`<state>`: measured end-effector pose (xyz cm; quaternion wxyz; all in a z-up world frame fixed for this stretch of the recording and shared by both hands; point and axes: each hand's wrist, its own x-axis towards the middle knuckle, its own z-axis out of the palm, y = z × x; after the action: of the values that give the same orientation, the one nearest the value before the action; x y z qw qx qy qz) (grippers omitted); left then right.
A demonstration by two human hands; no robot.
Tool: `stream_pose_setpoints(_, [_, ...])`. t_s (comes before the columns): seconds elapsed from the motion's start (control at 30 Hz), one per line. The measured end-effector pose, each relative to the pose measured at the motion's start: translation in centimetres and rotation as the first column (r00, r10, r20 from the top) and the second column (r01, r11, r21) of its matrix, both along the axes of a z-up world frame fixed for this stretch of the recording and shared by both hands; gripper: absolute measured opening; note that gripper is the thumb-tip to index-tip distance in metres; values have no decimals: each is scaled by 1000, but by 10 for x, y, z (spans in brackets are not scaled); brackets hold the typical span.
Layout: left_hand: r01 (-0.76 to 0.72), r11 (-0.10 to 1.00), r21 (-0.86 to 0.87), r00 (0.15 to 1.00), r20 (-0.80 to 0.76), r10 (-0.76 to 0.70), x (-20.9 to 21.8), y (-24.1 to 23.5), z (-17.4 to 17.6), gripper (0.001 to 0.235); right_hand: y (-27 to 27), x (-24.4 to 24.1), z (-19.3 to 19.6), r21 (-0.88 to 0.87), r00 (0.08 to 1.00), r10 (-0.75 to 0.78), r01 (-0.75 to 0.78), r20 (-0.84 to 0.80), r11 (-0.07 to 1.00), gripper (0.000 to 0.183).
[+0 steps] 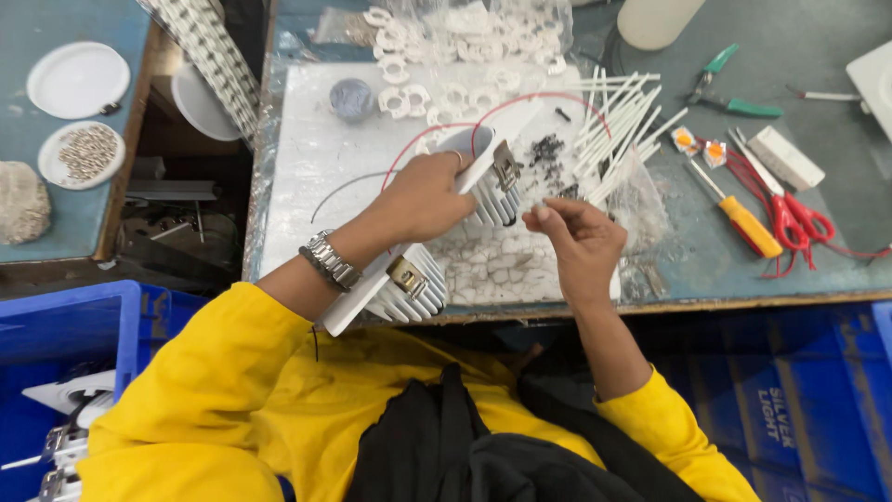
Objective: The person assembles a dual-socket light fixture by inserting internal components into the housing, securing them with a green powered screwdriver, connecting wires, and using a yellow manual screwdriver to fasten screws onto a heat sink assembly.
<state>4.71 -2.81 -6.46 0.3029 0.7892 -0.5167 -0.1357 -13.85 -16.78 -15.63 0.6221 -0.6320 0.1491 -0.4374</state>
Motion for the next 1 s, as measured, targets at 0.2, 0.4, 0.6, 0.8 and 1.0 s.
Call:
stream_pose_setpoints(0.2, [-21, 1000, 4, 988, -154, 21, -3, 4, 0, 44, 8, 11, -12, -37, 998, -39, 37, -51, 999, 16])
stream_pose_setpoints(0.4, [-29, 999, -39, 993, -113, 24, -3, 4, -5, 58, 20, 22, -7, -265, 987, -141, 116, -76, 957, 11])
stream_pose_setpoints(0.6, [-25, 999, 21, 992, -123, 27, -4, 5, -5, 59, 24, 42, -9, -261, 983, -180, 169, -22, 950, 7])
stream_pose_setpoints(0.8, [-30, 999, 26, 993, -110, 32, -6, 4, -6, 54, 27, 48, -12, -268, 968, -249, 233, -27, 935, 9])
stream_pose_setpoints(1.0, [-23, 999, 40, 991, -127, 28, -5, 4, -6, 57, 25, 51, -9, -114, 982, -184, 178, -43, 977, 9])
